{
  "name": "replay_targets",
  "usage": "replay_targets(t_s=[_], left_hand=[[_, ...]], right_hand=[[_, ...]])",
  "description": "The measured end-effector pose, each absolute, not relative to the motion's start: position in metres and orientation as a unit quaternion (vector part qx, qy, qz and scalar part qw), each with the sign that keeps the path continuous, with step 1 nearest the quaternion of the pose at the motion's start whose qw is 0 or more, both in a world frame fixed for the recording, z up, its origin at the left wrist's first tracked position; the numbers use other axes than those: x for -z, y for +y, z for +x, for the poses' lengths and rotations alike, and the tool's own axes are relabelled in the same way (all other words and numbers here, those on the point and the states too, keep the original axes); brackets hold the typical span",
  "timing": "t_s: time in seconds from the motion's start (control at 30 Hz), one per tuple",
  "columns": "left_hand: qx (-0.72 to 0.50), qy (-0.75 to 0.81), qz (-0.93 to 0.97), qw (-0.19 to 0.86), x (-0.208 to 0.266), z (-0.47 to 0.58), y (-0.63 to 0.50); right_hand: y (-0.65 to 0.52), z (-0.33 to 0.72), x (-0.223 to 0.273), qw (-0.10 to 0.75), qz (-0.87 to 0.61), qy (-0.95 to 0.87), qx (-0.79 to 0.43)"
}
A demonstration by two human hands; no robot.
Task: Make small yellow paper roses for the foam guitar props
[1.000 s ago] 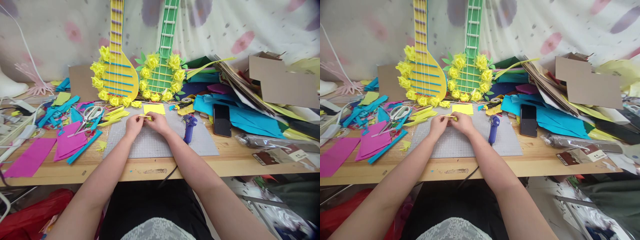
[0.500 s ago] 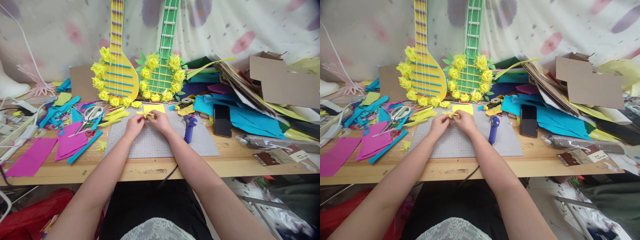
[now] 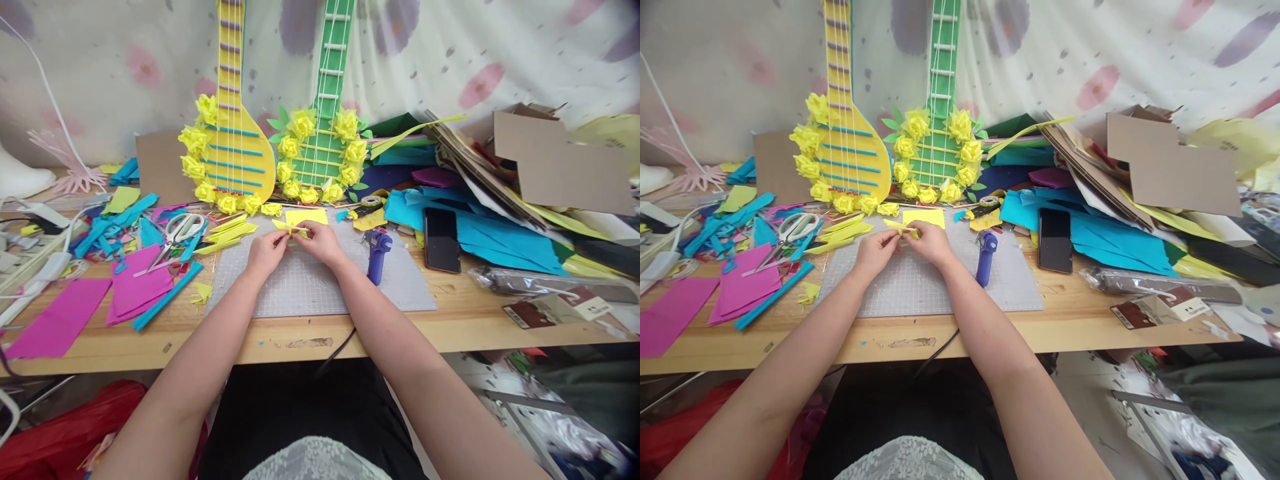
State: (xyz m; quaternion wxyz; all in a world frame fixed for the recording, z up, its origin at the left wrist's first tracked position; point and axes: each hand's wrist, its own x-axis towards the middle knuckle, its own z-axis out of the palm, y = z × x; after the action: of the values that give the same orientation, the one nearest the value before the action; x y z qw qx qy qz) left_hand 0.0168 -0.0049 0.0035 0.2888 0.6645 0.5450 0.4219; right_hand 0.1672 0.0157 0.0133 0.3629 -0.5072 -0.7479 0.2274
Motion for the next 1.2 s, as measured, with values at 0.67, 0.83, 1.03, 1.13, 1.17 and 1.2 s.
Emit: replay_targets(t_s=[0.67, 0.83, 1.03, 1.13, 1.17, 1.2], left_hand=[[-0.370, 0.592, 0.699, 0.151, -0.0129, 0.0204, -0.0099], [-0.366, 0.598, 0.698, 0.147, -0.0127, 0.0203, -0.0100], [-0.364, 0.603, 0.695, 0.143, -0.0129, 0.0215, -0.0098], [-0.363, 0.603, 0.697, 0.138, -0.0131, 0.0217, -0.0098], [-0.362, 0.604, 0.696, 0.137, -0.0132, 0.0217, -0.0098], [-0.361, 0.606, 0.696, 0.136, -0.0134, 0.0217, -0.0098]], right_hand=[[0.0102, 0.1658, -0.0189, 0.341, -0.513, -0.760, -0.210], [0.0098, 0.1659, -0.0191, 0.344, -0.511, -0.759, -0.211], [0.0113, 0.1657, -0.0179, 0.341, -0.510, -0.762, -0.207], [0.0111, 0.1657, -0.0183, 0.340, -0.507, -0.764, -0.209], [0.0111, 0.1657, -0.0184, 0.340, -0.504, -0.765, -0.210], [0.0111, 0.1658, -0.0184, 0.341, -0.502, -0.766, -0.212]])
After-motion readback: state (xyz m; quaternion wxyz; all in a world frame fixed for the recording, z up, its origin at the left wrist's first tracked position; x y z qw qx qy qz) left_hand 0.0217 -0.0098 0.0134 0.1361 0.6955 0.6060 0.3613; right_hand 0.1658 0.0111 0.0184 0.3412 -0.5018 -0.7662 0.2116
